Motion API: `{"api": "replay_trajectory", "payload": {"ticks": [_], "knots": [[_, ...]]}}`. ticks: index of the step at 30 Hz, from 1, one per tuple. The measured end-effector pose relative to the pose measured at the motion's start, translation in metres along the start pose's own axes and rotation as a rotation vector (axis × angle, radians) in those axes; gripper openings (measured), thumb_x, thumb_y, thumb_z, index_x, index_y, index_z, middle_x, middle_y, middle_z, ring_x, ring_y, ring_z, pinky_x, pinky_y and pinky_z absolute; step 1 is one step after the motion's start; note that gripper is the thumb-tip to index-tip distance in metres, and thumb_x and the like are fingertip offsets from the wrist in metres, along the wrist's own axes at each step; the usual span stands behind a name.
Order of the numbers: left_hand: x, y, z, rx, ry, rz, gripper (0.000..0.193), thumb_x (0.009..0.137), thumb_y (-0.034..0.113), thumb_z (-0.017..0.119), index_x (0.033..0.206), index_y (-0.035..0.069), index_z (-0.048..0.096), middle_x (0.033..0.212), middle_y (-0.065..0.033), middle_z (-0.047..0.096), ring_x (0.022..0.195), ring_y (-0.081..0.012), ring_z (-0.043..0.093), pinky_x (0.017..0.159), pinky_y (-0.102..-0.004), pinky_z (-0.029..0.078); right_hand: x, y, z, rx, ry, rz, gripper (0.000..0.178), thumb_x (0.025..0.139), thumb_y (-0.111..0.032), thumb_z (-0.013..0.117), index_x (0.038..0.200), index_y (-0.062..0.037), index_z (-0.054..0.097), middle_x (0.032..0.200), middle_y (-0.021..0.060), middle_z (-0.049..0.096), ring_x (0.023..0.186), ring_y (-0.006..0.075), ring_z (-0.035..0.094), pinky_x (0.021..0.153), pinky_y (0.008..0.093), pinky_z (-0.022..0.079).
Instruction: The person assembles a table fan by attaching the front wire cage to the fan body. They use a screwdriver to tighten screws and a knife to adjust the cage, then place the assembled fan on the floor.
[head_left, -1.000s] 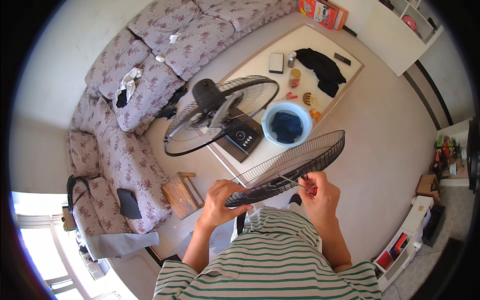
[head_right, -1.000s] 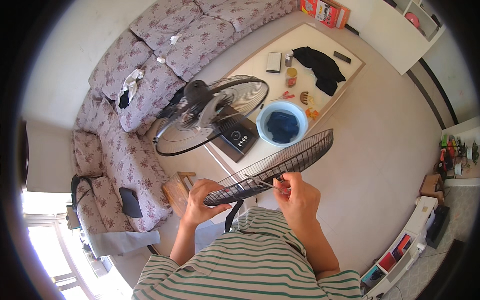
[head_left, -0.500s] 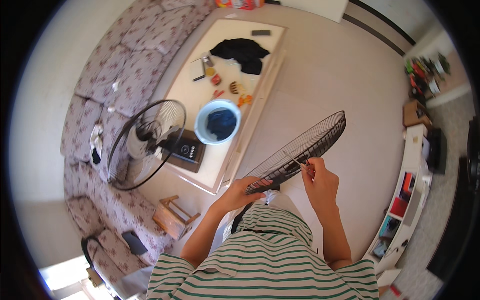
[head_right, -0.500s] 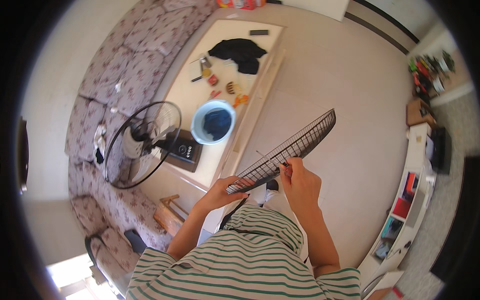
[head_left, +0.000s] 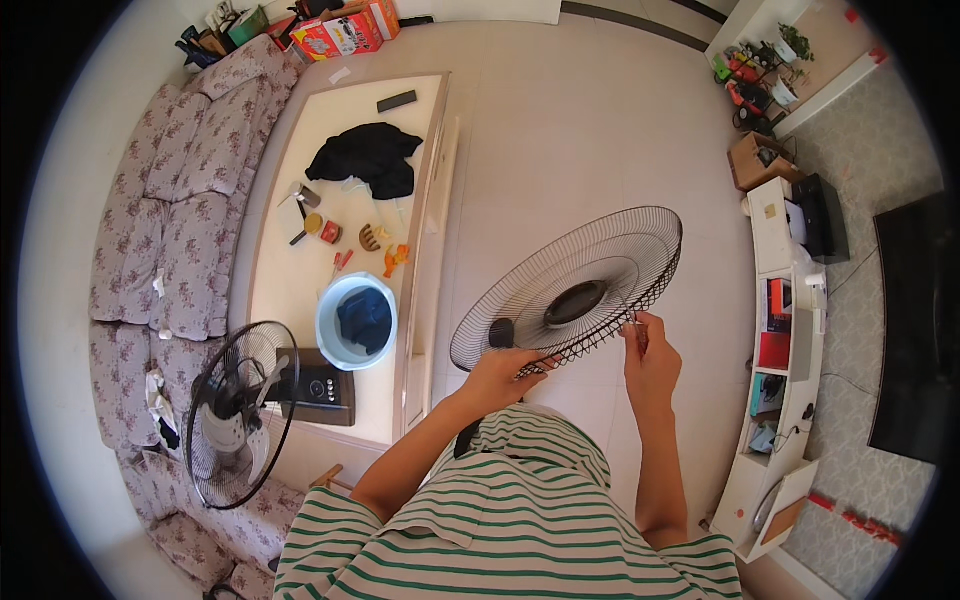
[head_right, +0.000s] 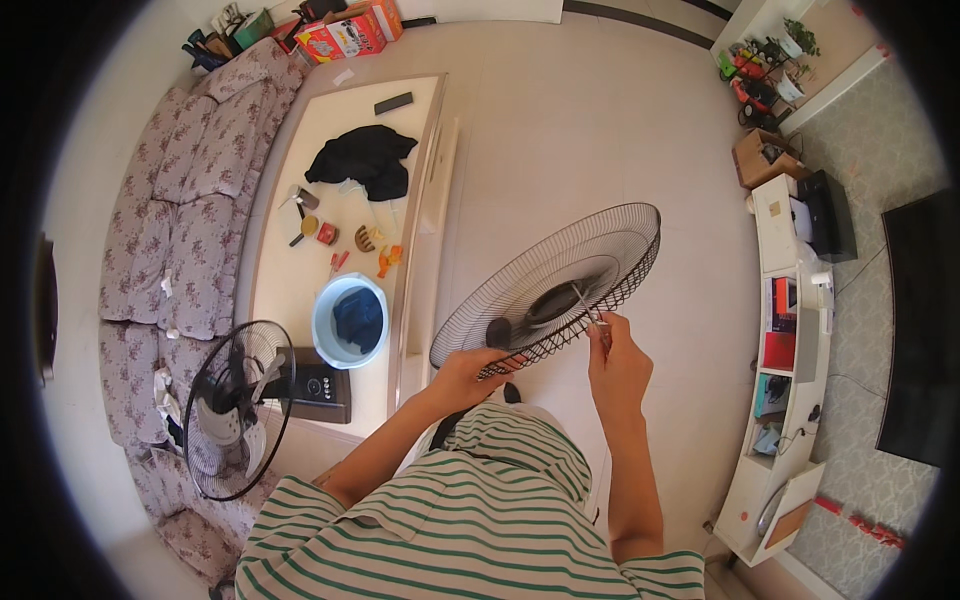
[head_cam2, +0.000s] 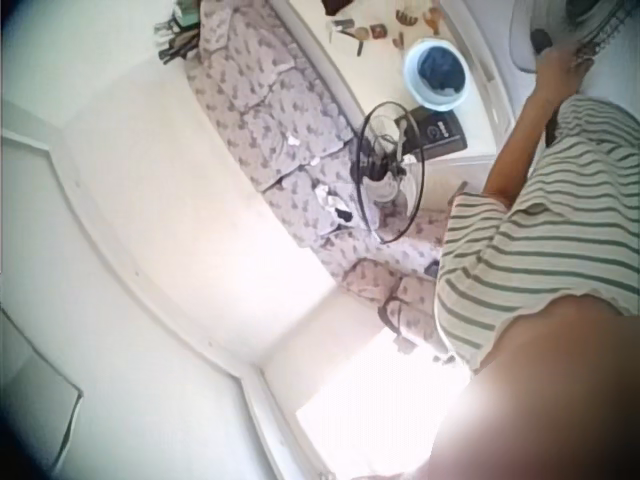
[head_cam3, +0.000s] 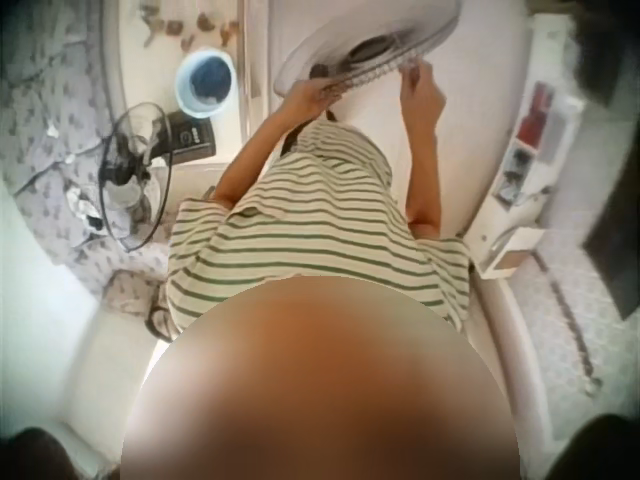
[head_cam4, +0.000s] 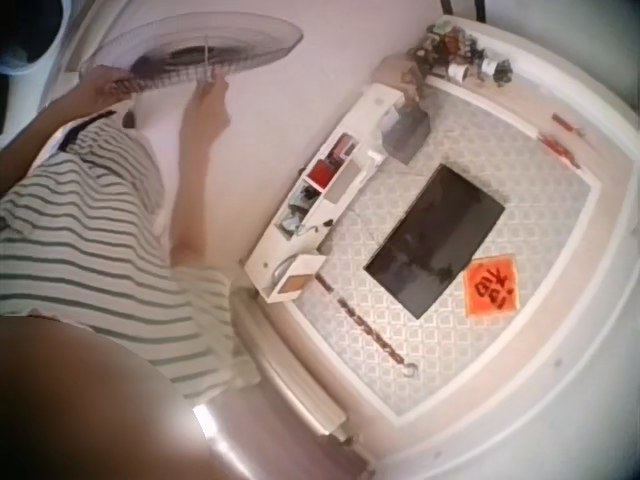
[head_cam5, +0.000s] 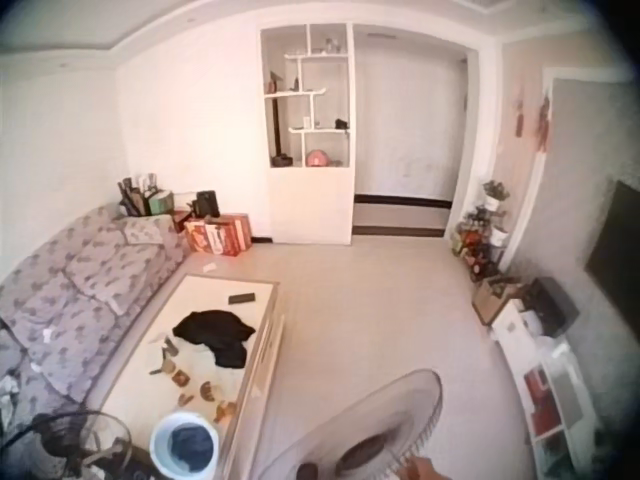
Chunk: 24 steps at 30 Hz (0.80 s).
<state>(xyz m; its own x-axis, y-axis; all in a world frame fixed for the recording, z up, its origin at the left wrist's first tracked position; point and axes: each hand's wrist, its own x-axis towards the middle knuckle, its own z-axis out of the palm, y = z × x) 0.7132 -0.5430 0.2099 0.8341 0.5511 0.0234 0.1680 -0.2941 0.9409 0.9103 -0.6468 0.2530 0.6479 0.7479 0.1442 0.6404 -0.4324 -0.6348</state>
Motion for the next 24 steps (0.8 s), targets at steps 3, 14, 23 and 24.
{"api": "replay_trajectory", "payload": {"ticks": [3,14,23,24], "knots": [[0.03,-0.006,-0.018,0.123,-0.062,0.03,0.031,0.076,0.006,0.065,0.107,0.005,0.061,0.092,-0.0079,0.067,0.081,-0.0228,0.065,0.068,-0.0291,0.052,0.027,0.0,0.01,0.122,-0.014,0.062,0.02,0.091,-0.015,0.054,0.105,-0.0011,0.054,0.081,0.0059,0.068,0.058,0.0061,0.051,0.057,0.0197,0.042],[0.092,-0.041,-0.054,0.466,0.054,0.151,0.026,0.075,0.006,0.058,0.101,0.007,0.062,0.095,-0.0059,0.067,0.081,-0.0216,0.065,0.066,-0.0311,0.052,0.121,0.01,0.063,0.605,-0.19,0.646,0.028,0.092,-0.034,0.051,0.094,-0.0053,0.054,0.086,0.0106,0.068,0.038,0.0005,0.024,0.036,0.0184,0.018],[0.121,-0.061,-0.031,0.519,0.078,0.013,0.021,0.074,0.005,0.055,0.094,0.005,0.06,0.109,-0.0048,0.064,0.098,-0.0199,0.061,0.078,-0.033,0.049,0.195,0.053,0.102,0.706,-0.622,0.725,0.025,0.088,-0.026,0.056,0.103,-0.0063,0.051,0.094,0.0178,0.066,0.035,0.0008,0.021,0.033,0.0181,0.015],[0.125,-0.061,-0.025,0.526,0.1,-0.017,0.021,0.073,0.005,0.055,0.094,0.005,0.06,0.109,-0.0044,0.064,0.098,-0.0195,0.061,0.078,-0.0331,0.049,0.204,0.059,0.104,0.748,-0.683,0.72,0.026,0.087,-0.023,0.056,0.105,-0.0059,0.051,0.095,0.0183,0.065,0.035,0.0009,0.021,0.033,0.0181,0.015]]}}
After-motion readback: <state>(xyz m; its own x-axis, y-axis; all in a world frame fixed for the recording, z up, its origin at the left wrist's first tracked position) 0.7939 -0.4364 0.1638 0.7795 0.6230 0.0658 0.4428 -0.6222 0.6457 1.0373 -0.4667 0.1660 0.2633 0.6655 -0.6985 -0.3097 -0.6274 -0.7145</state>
